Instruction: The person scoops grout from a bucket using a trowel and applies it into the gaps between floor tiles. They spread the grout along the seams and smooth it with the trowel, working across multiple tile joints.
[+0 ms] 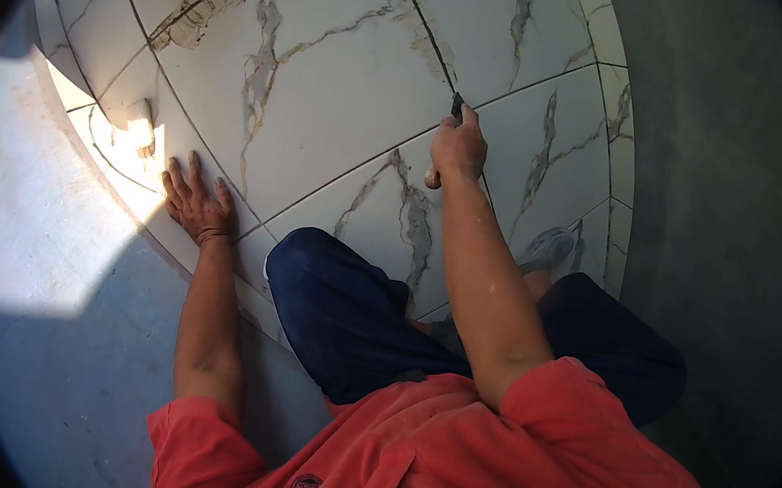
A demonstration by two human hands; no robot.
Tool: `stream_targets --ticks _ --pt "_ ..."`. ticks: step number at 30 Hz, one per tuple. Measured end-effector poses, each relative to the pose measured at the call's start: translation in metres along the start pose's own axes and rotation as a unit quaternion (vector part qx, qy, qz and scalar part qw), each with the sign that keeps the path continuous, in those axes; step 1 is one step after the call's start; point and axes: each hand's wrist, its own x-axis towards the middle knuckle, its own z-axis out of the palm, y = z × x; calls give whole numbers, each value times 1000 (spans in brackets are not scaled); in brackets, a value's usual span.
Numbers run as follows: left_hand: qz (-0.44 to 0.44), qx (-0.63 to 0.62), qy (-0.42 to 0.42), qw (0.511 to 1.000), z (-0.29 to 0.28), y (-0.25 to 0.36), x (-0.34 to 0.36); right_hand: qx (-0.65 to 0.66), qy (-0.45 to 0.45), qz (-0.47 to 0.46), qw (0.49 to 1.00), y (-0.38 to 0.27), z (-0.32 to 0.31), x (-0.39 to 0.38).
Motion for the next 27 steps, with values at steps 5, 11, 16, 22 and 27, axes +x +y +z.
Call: stream_targets --ticks 5,11,16,22,27 --pt "-5 11 -7 1000 0 -7 -4 32 4 50 998 -19 4 -4" --pt "-5 9 -12 1000 -1 -5 -4 -2 -15 48 999 -22 3 13" --pt "1 3 -11 1000 -1 0 -2 -34 -73 57 995 -31 -9 14" --pt "-14 37 -18 999 -4 -6 -6 -26 -35 15 999 0 4 -1" --pt "-5 19 -18 1000 -3 0 0 -23 -39 23 999 -13 -16 10"
